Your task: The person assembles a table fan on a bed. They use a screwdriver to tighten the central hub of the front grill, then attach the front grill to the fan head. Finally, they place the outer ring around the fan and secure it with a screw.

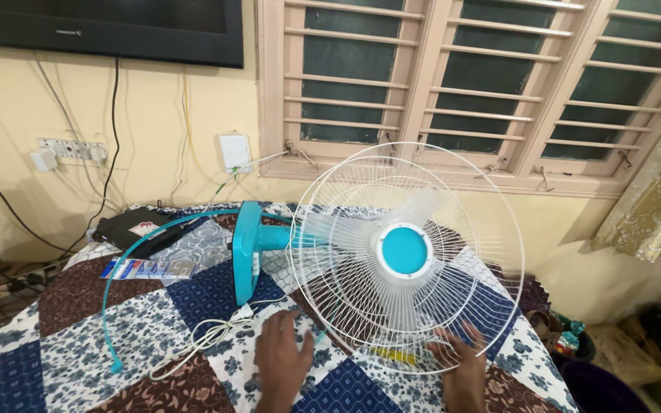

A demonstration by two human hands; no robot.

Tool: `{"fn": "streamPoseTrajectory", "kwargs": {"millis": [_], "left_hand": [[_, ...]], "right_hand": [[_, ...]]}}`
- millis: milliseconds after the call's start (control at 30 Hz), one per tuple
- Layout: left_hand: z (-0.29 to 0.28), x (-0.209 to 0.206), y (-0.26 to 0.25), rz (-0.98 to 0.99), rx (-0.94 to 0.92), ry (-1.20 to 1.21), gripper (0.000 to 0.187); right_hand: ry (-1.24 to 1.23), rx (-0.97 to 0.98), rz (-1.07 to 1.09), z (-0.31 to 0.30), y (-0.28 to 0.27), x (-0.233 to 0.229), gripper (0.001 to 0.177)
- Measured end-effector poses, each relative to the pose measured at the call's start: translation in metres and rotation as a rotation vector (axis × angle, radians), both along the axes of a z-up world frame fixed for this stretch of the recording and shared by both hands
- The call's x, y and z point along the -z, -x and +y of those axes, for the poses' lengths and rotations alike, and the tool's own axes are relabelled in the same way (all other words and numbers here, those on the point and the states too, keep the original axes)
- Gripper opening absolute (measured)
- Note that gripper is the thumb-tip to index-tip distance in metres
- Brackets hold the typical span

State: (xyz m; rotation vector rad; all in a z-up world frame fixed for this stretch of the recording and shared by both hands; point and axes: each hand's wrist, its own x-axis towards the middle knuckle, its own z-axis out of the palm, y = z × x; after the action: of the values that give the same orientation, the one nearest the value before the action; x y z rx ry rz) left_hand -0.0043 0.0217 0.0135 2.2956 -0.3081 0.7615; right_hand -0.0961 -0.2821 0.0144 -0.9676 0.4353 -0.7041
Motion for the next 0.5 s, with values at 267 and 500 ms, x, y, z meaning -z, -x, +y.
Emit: {"fn": "streamPoseTrajectory", "kwargs": {"millis": [267, 500], "left_hand": [[-0.042, -0.03, 0.004, 0.339, 0.191, 1.046, 0.052], [-0.041, -0.074, 0.007, 0.526, 0.478, 1.502, 0.07]], "right_hand": [[-0.015, -0.065, -0.039, 0.021, -0.005, -0.021, 0.053], [0.063, -0.135, 0.008, 0.024, -0.021, -0.04, 0.057]]}}
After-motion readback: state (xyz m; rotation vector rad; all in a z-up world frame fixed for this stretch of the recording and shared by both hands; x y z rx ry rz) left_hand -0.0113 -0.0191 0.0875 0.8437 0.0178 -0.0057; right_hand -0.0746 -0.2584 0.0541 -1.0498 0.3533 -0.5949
